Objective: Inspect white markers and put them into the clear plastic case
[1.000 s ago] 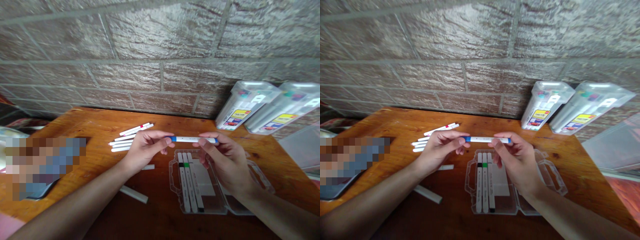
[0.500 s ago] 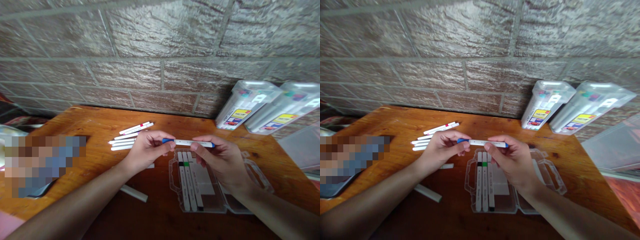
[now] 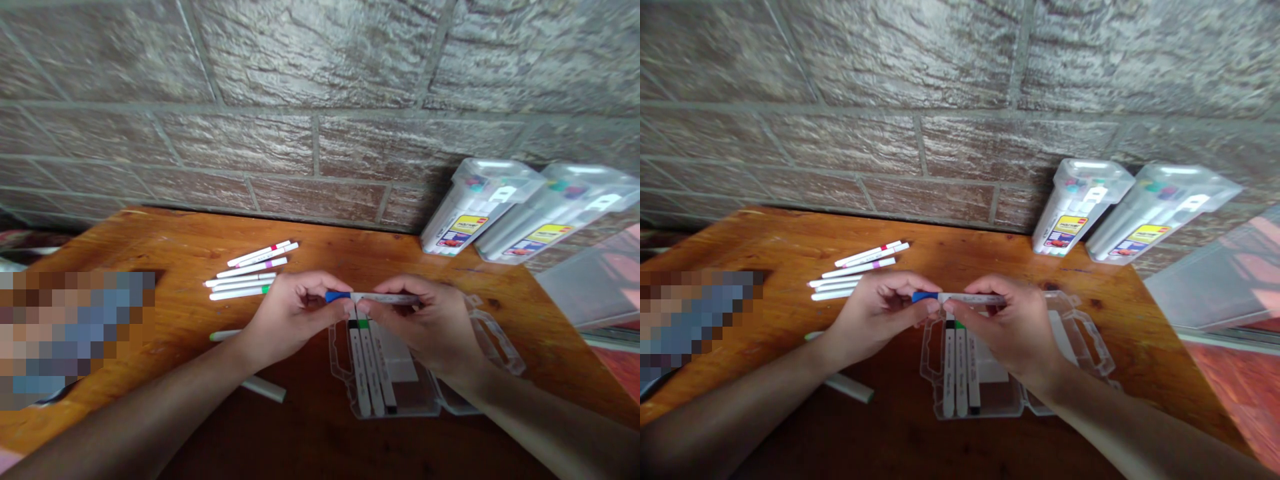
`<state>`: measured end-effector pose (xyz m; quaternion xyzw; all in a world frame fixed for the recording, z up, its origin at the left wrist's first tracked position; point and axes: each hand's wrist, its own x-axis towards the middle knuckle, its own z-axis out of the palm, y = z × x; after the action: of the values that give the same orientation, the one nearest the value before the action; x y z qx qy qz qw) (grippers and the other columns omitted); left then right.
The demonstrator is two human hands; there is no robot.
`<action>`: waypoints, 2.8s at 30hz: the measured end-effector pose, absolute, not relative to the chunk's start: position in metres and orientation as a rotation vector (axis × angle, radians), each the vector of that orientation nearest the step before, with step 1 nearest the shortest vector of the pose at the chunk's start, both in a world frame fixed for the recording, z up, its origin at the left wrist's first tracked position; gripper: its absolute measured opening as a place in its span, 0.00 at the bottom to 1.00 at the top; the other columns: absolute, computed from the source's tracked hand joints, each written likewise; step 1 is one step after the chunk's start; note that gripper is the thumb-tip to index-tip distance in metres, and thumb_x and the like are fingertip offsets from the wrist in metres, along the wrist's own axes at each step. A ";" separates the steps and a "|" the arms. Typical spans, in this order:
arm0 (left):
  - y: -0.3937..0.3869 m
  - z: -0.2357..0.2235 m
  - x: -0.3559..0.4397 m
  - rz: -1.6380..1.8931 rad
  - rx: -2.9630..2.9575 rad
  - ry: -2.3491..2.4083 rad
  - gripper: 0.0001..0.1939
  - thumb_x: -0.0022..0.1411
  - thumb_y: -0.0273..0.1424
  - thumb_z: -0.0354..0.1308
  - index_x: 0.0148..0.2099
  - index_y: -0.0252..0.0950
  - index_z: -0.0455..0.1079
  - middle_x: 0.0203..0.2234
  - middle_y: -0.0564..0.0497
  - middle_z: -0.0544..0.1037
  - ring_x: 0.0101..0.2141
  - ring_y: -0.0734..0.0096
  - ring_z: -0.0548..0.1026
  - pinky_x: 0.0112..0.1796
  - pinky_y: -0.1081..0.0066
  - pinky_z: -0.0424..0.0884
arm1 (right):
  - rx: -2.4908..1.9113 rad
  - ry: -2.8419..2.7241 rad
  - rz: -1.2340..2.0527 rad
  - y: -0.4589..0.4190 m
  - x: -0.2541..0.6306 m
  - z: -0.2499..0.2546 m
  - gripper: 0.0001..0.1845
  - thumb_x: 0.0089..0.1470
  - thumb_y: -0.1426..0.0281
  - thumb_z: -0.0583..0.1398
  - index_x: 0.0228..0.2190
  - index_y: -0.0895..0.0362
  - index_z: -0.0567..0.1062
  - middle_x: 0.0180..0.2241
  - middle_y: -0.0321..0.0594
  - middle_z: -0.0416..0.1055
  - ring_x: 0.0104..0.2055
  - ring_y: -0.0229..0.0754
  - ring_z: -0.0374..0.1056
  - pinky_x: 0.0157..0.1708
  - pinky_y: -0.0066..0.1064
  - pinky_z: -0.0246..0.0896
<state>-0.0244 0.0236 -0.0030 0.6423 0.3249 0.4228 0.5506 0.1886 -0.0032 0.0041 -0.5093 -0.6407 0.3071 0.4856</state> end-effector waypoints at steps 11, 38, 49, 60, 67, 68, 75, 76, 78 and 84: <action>0.020 -0.006 -0.026 0.962 1.522 0.699 0.06 0.67 0.31 0.70 0.45 0.36 0.83 0.36 0.48 0.88 0.31 0.74 0.81 0.32 0.77 0.74 | -1.246 -1.553 0.823 -0.005 0.192 0.004 0.11 0.50 0.62 0.75 0.25 0.53 0.82 0.21 0.34 0.78 0.21 0.37 0.70 0.19 0.26 0.60; 0.033 0.005 -0.029 1.149 1.323 0.798 0.10 0.70 0.35 0.66 0.40 0.33 0.81 0.30 0.49 0.86 0.25 0.76 0.77 0.30 0.75 0.73 | -1.082 -1.196 1.238 -0.002 0.193 0.001 0.09 0.55 0.61 0.74 0.39 0.48 0.89 0.26 0.36 0.81 0.21 0.30 0.61 0.19 0.23 0.52; 0.037 0.003 -0.030 1.205 1.199 0.783 0.11 0.70 0.36 0.65 0.38 0.34 0.82 0.29 0.50 0.86 0.24 0.77 0.77 0.29 0.76 0.71 | -0.908 -1.141 1.297 -0.002 0.193 0.002 0.08 0.60 0.64 0.71 0.42 0.48 0.89 0.29 0.39 0.83 0.22 0.30 0.62 0.21 0.23 0.57; 0.038 0.004 -0.030 1.222 1.084 0.756 0.09 0.69 0.34 0.67 0.39 0.34 0.83 0.27 0.50 0.85 0.23 0.76 0.77 0.29 0.77 0.72 | -0.843 -1.161 1.271 -0.007 0.198 0.002 0.10 0.64 0.67 0.66 0.44 0.50 0.88 0.31 0.41 0.84 0.23 0.33 0.65 0.22 0.27 0.57; 0.037 0.006 -0.030 1.214 1.060 0.767 0.09 0.67 0.35 0.67 0.39 0.33 0.83 0.26 0.49 0.85 0.23 0.76 0.77 0.28 0.77 0.72 | -0.826 -1.163 1.260 -0.007 0.199 -0.001 0.12 0.64 0.69 0.65 0.46 0.50 0.88 0.32 0.42 0.84 0.23 0.34 0.65 0.22 0.28 0.59; 0.037 0.006 -0.030 1.217 1.058 0.766 0.09 0.67 0.35 0.68 0.39 0.33 0.83 0.26 0.49 0.85 0.23 0.76 0.77 0.28 0.77 0.72 | -0.821 -1.170 1.255 -0.008 0.198 -0.001 0.12 0.64 0.69 0.65 0.46 0.50 0.88 0.32 0.42 0.84 0.23 0.34 0.65 0.22 0.28 0.59; 0.037 0.006 -0.028 1.225 1.029 0.762 0.10 0.65 0.35 0.69 0.39 0.32 0.83 0.26 0.49 0.85 0.22 0.75 0.76 0.28 0.75 0.73 | -0.843 -1.160 1.242 -0.013 0.198 0.003 0.13 0.65 0.68 0.64 0.47 0.48 0.88 0.35 0.43 0.85 0.23 0.36 0.65 0.21 0.31 0.60; 0.038 0.006 -0.028 1.226 1.027 0.764 0.10 0.64 0.35 0.70 0.39 0.33 0.83 0.26 0.48 0.85 0.22 0.75 0.75 0.28 0.75 0.74 | -0.843 -1.157 1.244 -0.013 0.198 0.003 0.13 0.65 0.68 0.65 0.47 0.48 0.88 0.35 0.43 0.85 0.23 0.37 0.65 0.21 0.31 0.60; 0.038 0.006 -0.029 1.228 1.029 0.767 0.09 0.64 0.35 0.70 0.39 0.33 0.83 0.26 0.48 0.85 0.22 0.75 0.75 0.29 0.74 0.74 | -0.846 -1.150 1.252 -0.013 0.198 0.004 0.13 0.64 0.67 0.65 0.47 0.48 0.88 0.35 0.43 0.85 0.23 0.37 0.65 0.21 0.32 0.60; 0.038 0.007 -0.029 1.224 1.026 0.778 0.10 0.64 0.36 0.70 0.39 0.33 0.83 0.26 0.48 0.85 0.22 0.75 0.75 0.28 0.74 0.73 | -0.832 -1.127 1.269 -0.013 0.197 0.006 0.13 0.64 0.68 0.64 0.46 0.48 0.88 0.34 0.43 0.85 0.22 0.37 0.66 0.20 0.32 0.60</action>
<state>-0.0290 0.0379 0.0072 0.4482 0.3400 0.5344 0.6308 0.1968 -0.0132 0.0058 -0.3566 -0.4833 0.5443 0.5857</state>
